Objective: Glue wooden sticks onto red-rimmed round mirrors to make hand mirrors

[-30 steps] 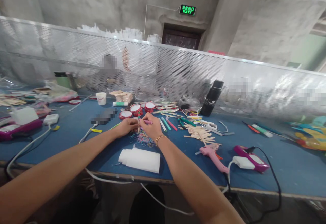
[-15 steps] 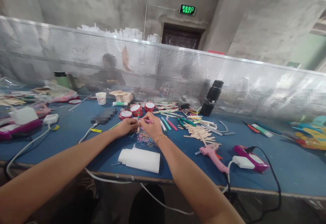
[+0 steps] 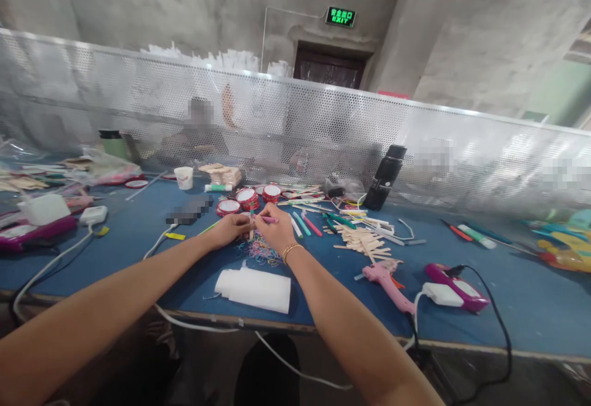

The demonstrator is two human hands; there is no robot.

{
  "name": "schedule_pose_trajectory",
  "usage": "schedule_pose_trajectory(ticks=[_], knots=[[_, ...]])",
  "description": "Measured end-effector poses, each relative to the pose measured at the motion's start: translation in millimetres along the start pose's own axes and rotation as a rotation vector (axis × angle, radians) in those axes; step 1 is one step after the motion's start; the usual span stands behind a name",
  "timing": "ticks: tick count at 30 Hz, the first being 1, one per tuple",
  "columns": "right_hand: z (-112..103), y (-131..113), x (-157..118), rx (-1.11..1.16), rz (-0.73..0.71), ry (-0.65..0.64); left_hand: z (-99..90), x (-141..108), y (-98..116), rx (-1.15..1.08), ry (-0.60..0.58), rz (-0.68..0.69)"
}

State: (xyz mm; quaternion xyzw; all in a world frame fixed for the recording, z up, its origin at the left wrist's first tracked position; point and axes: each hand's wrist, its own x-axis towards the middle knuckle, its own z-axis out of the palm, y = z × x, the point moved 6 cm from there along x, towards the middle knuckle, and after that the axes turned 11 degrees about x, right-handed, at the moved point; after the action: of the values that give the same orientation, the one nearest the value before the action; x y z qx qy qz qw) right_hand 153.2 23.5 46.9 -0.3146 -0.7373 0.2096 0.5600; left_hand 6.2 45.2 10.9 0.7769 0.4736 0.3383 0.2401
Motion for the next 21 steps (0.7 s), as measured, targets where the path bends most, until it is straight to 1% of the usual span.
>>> schedule_pose_trajectory(ticks=[3, 8, 12, 16, 21], knots=[[-0.4, -0.7, -0.3, 0.0, -0.015, 0.009, 0.5, 0.1, -0.5, -0.014, 0.004, 0.001], [1.3, 0.7, -0.3, 0.008, 0.008, -0.014, 0.4, -0.2, -0.1, -0.02, 0.004, -0.004], [0.4, -0.6, -0.5, 0.003, -0.006, 0.002, 0.8, -0.3, 0.0, -0.017, -0.009, -0.005], [1.2, 0.6, -0.4, -0.002, 0.02, -0.01, 0.3, -0.2, -1.2, -0.004, 0.007, -0.009], [-0.3, -0.4, 0.2, -0.005, -0.006, 0.0, 0.5, -0.5, 0.1, -0.002, -0.003, -0.002]])
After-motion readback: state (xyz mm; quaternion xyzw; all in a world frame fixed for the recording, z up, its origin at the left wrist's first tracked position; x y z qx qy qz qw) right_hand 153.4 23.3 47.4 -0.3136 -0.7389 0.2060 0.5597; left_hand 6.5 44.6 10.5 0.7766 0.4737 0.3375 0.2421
